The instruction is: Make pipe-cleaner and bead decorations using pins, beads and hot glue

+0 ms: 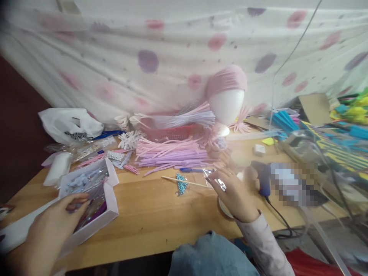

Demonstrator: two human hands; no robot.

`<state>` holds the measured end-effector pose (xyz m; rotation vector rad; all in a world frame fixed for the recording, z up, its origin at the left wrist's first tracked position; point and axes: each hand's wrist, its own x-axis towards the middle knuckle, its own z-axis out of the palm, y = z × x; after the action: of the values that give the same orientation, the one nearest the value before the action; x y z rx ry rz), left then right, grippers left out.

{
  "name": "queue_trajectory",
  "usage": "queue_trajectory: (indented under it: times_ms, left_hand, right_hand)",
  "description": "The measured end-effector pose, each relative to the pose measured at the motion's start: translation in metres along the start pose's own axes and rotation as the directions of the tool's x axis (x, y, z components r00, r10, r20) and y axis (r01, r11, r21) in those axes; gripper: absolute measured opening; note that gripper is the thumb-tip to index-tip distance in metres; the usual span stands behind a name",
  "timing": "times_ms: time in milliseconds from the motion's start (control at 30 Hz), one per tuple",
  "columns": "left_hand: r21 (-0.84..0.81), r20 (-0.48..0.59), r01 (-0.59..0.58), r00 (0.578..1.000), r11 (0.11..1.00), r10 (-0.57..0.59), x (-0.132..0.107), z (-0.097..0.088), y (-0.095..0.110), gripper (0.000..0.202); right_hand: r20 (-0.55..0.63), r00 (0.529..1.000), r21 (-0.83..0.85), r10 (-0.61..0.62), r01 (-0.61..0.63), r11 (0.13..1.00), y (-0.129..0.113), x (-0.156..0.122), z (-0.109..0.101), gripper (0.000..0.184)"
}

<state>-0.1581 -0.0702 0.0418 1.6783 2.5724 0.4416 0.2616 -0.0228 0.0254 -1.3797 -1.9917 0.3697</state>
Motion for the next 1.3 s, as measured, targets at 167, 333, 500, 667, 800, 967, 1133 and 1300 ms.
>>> queue_trajectory:
  times_ms: [167, 333, 500, 667, 800, 967, 1133, 1300]
  left_hand:
    - [-0.112, -0.406, -0.262, 0.893, 0.959, 0.197, -0.033, 0.001, 0.023, 0.014]
    - [-0.395, -0.281, -0.675, 0.735, 0.623, 0.618, -0.063, 0.038, 0.091, 0.016]
    - [-0.41, -0.059, -0.802, 0.498, 0.434, 0.865, -0.073, 0.086, 0.145, 0.03]
    - [-0.327, -0.032, -0.839, 0.47, 0.435, 0.882, -0.077, 0.111, 0.156, 0.043]
    - [-0.249, -0.048, -0.863, 0.464, 0.439, 0.885, -0.072, 0.12, 0.154, 0.048]
    - [-0.162, -0.063, -0.884, 0.452, 0.438, 0.89, -0.071, 0.116, 0.144, 0.042]
    - [-0.174, -0.021, -0.84, 0.525, 0.514, 0.851, -0.07, 0.098, 0.135, 0.04]
    - [-0.208, -0.042, -0.867, 0.47, 0.452, 0.882, -0.06, 0.103, 0.162, 0.053]
  right_hand:
    - [0.143, 0.989, -0.123, -0.021, 0.039, 0.992, 0.0, 0.001, 0.003, 0.017]
    - [0.247, 0.969, -0.17, 0.025, 0.018, 0.985, -0.001, 0.003, 0.014, 0.011]
    - [0.242, 0.97, -0.157, 0.02, 0.019, 0.987, 0.004, 0.006, 0.02, 0.007]
    - [0.204, 0.978, -0.042, 0.045, -0.038, 0.998, 0.011, 0.006, 0.023, 0.015]
    - [0.146, 0.986, 0.012, 0.084, -0.087, 0.996, 0.014, 0.004, 0.021, 0.017]
    - [0.078, 0.984, 0.036, 0.16, -0.163, 0.986, 0.023, 0.003, 0.016, 0.018]
    - [0.076, 0.979, -0.006, 0.188, -0.188, 0.982, 0.032, 0.001, 0.009, 0.021]
    - [0.035, 0.977, -0.098, 0.208, -0.204, 0.974, 0.044, -0.001, 0.011, 0.02]
